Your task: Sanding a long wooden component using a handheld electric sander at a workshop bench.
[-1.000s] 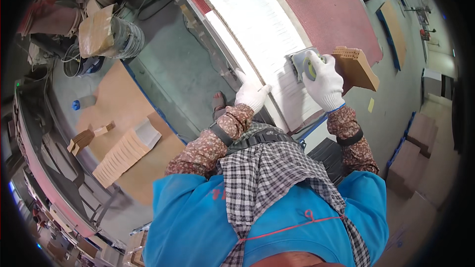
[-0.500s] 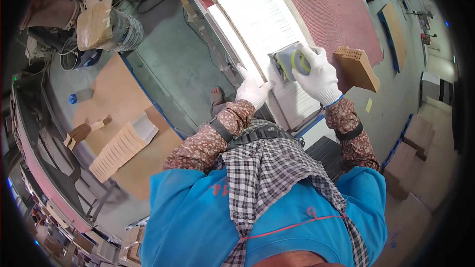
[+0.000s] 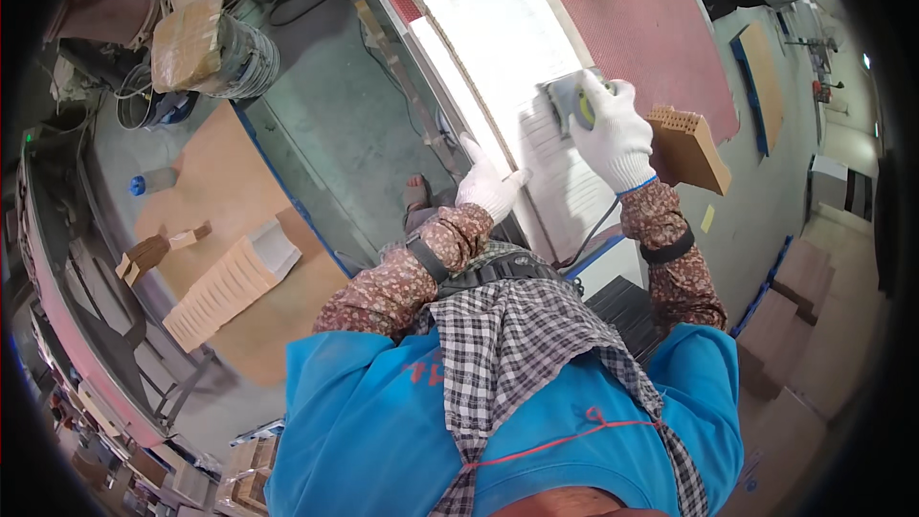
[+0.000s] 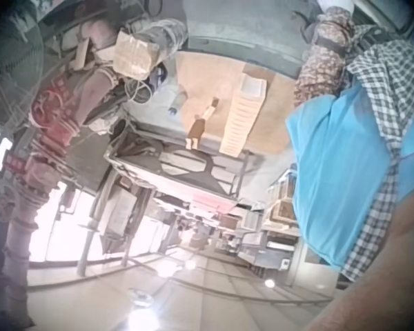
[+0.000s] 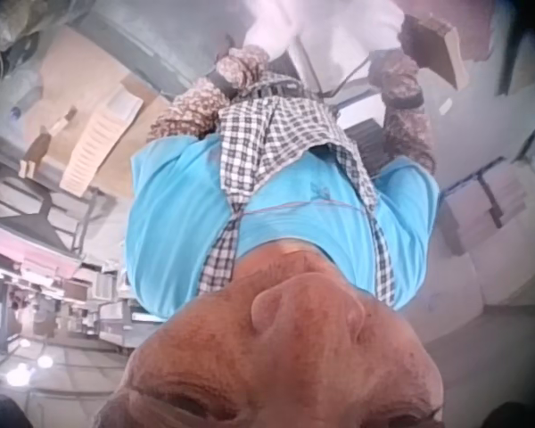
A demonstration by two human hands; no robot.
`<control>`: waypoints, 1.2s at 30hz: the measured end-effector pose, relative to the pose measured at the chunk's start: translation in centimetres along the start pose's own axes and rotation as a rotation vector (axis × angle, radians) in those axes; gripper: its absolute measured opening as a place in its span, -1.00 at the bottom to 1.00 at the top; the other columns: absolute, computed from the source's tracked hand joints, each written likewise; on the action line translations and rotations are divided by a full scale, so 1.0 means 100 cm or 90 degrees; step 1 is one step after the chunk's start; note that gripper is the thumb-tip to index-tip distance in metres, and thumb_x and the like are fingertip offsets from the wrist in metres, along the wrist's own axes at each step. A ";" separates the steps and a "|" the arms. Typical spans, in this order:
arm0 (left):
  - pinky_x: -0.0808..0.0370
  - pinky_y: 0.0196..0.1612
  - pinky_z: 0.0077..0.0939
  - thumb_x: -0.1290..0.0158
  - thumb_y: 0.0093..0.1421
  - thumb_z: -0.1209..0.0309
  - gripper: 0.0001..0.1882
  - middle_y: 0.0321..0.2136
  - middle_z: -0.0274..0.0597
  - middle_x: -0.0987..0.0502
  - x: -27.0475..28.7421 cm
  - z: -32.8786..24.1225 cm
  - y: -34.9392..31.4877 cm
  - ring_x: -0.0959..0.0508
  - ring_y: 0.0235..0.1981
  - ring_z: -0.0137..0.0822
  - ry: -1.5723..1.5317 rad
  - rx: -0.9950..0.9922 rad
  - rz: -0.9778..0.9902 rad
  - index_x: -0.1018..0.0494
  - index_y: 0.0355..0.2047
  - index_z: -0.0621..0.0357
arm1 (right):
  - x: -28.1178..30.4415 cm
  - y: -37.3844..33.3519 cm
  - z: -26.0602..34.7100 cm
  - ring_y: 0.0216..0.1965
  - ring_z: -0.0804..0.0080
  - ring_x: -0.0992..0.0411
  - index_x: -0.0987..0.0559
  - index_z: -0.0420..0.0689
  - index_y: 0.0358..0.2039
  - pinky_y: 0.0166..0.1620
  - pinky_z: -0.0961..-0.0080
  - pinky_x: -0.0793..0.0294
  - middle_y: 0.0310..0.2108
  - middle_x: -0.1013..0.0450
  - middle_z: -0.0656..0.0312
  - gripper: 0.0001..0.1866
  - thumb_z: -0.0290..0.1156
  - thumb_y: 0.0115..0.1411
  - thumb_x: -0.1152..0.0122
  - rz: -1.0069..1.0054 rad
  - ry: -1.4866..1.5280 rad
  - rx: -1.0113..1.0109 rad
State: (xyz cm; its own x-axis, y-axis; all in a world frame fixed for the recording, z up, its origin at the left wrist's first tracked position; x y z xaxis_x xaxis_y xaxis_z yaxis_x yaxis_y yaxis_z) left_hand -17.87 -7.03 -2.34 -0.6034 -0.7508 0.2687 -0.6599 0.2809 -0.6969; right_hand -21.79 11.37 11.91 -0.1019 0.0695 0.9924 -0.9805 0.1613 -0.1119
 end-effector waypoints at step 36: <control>-0.54 0.20 -0.04 -0.26 0.28 0.05 0.39 0.13 0.56 -0.53 0.009 -0.004 -0.006 -0.65 0.07 0.27 -0.068 -0.004 0.075 0.68 0.49 0.46 | 0.003 0.043 0.013 -0.05 -0.21 -0.64 -0.40 0.23 0.36 0.00 0.00 -0.70 0.18 -0.35 -0.15 -0.29 -0.24 0.21 -0.45 -0.027 -0.044 -0.113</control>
State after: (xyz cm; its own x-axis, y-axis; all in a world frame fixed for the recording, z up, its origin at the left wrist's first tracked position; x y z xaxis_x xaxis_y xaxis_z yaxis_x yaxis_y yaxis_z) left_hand -18.23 -7.59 -1.40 -0.6266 -0.7711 0.1130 -0.5904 0.3750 -0.7148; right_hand -26.24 10.76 11.81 -0.0777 -0.0084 0.9969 -0.9398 0.3344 -0.0705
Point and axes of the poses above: each hand's wrist, its own y-axis towards the middle knuckle, its own x-axis out of the back of the hand, z = x × y, the point moved 4 cm from there along y, towards the middle knuckle
